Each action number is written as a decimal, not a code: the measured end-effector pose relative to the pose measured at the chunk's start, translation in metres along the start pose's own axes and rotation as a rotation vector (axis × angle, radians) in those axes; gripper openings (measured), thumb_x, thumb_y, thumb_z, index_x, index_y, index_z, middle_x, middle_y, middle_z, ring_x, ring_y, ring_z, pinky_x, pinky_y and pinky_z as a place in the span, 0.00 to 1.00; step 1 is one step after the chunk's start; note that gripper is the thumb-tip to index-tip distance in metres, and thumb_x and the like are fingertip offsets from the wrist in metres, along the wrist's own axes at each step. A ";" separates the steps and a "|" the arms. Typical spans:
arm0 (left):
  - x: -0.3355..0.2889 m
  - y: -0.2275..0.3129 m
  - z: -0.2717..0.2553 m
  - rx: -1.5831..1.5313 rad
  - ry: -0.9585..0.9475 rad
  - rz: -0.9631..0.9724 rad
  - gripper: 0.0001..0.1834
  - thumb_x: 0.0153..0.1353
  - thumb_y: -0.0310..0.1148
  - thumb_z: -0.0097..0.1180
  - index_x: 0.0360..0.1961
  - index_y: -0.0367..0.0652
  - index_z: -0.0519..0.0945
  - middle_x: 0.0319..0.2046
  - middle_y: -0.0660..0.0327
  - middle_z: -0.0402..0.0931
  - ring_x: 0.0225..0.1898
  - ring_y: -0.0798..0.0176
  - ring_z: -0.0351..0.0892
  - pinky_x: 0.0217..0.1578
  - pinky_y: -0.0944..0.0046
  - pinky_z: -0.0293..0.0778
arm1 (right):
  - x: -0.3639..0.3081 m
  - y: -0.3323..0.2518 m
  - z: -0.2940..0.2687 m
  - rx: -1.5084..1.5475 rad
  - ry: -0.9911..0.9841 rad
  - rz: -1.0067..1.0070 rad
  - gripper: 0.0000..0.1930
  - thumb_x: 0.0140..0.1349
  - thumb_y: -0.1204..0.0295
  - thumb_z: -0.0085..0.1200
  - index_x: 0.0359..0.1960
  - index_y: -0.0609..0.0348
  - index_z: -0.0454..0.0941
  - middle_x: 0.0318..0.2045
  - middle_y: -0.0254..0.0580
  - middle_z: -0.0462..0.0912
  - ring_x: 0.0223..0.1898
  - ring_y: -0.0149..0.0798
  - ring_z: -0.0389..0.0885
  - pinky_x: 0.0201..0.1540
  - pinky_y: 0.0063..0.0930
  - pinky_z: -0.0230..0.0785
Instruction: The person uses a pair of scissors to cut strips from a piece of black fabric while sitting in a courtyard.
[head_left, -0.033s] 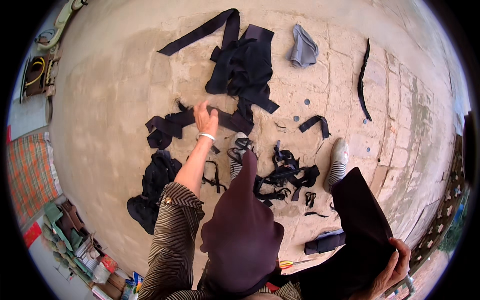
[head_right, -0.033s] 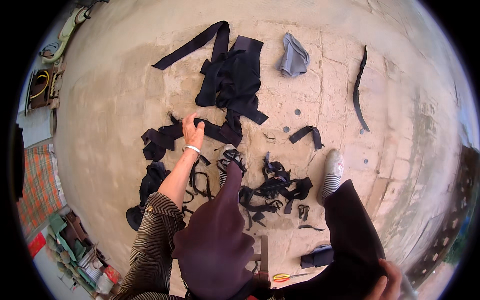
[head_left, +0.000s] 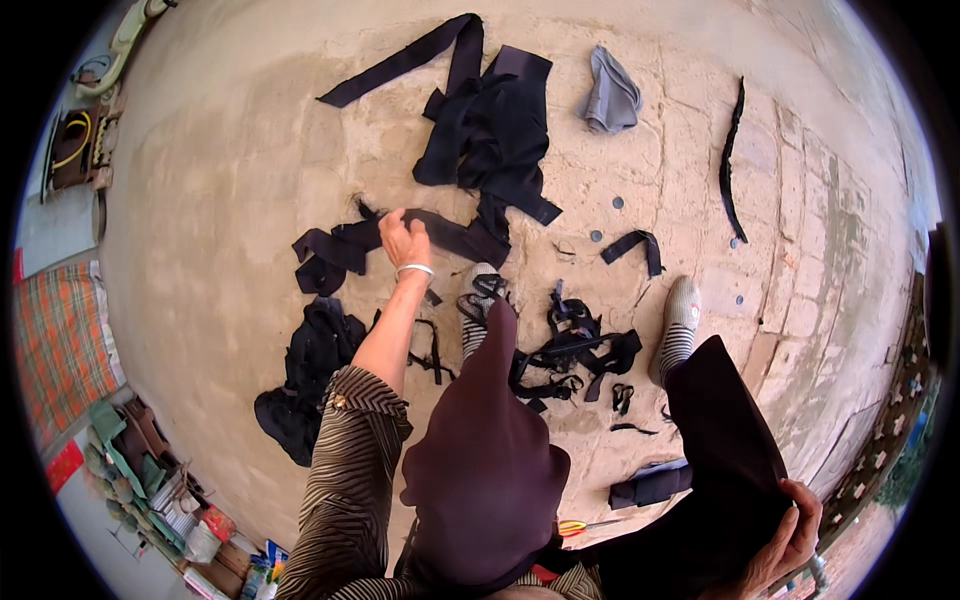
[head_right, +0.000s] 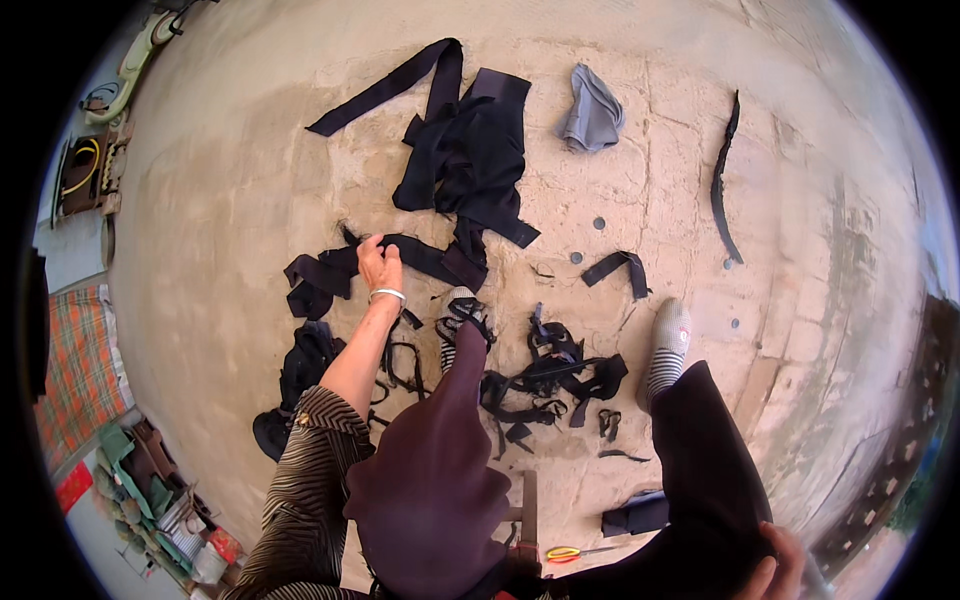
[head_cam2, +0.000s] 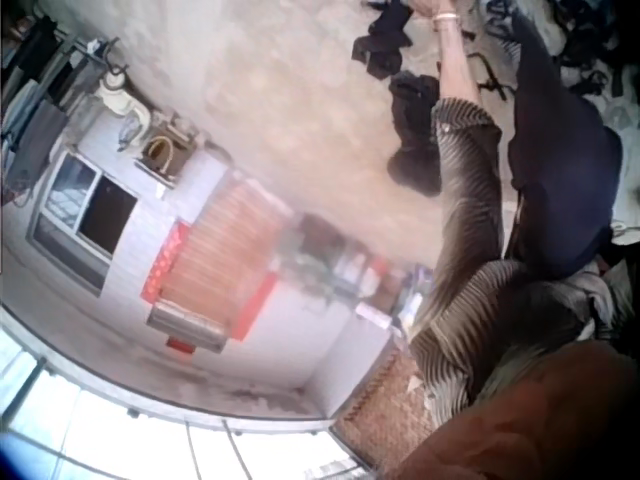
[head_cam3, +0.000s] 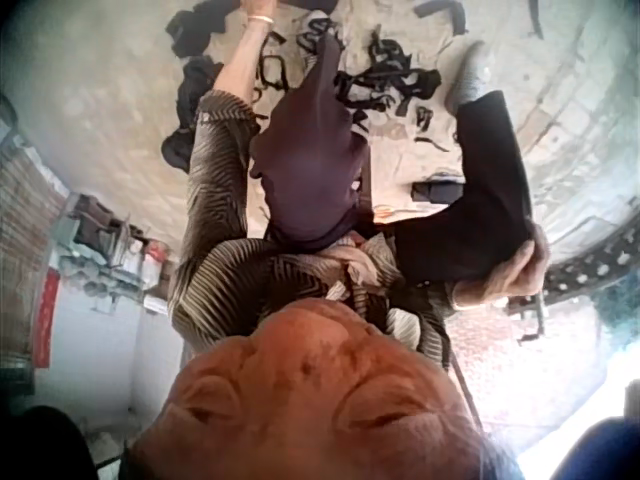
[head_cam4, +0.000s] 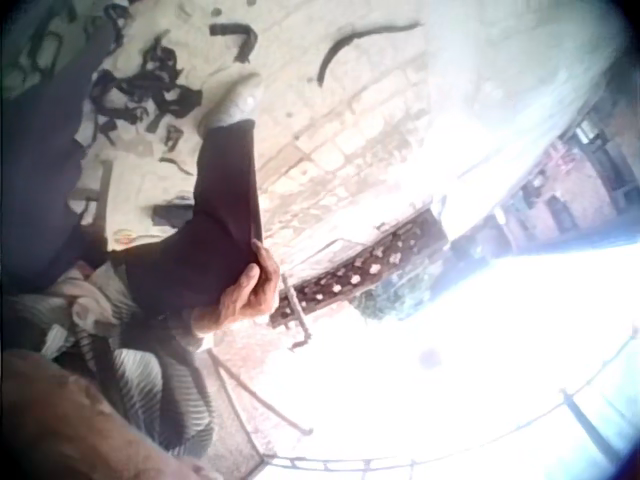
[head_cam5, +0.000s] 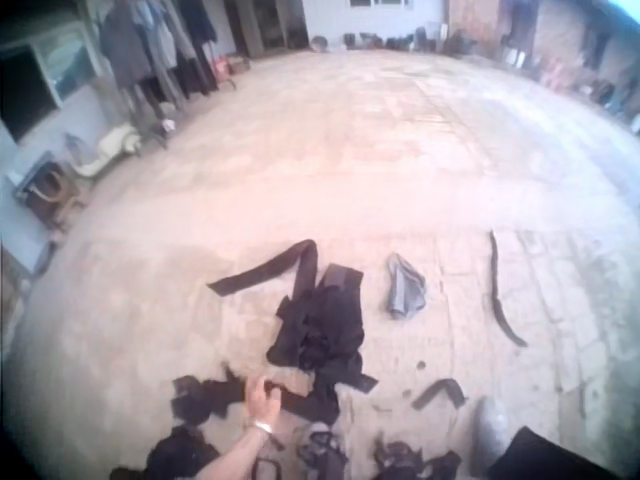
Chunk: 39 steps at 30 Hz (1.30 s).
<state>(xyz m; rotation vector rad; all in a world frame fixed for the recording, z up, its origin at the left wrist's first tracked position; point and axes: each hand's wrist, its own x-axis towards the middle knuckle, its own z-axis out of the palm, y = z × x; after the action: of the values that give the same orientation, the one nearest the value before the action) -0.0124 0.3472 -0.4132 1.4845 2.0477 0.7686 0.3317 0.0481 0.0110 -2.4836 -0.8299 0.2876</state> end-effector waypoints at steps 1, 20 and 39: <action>-0.005 -0.019 -0.001 0.044 0.091 -0.145 0.20 0.52 0.27 0.60 0.47 0.32 0.77 0.48 0.44 0.75 0.48 0.46 0.76 0.50 0.52 0.71 | 0.002 -0.002 0.002 0.000 -0.011 0.002 0.23 0.65 0.55 0.54 0.41 0.70 0.82 0.38 0.53 0.85 0.41 0.46 0.81 0.53 0.44 0.70; 0.029 -0.078 0.008 -0.951 -0.102 -1.141 0.12 0.59 0.32 0.62 0.38 0.37 0.74 0.36 0.53 0.74 0.30 0.58 0.74 0.31 0.57 0.75 | -0.001 -0.002 -0.002 -0.067 -0.081 -0.076 0.17 0.70 0.64 0.46 0.40 0.69 0.78 0.38 0.46 0.80 0.44 0.40 0.77 0.55 0.34 0.64; -0.042 0.023 -0.099 -1.296 -0.090 -0.631 0.08 0.52 0.23 0.51 0.21 0.50 0.68 0.25 0.68 0.71 0.30 0.66 0.74 0.37 0.64 0.72 | -0.012 0.016 -0.012 0.159 -0.066 -0.105 0.11 0.65 0.71 0.51 0.38 0.69 0.79 0.34 0.46 0.82 0.39 0.41 0.80 0.47 0.29 0.68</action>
<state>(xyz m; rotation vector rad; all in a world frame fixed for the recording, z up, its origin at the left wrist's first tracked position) -0.0520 0.2973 -0.3235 0.1311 1.2487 1.2949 0.3347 0.0245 0.0136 -2.2860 -0.9239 0.3849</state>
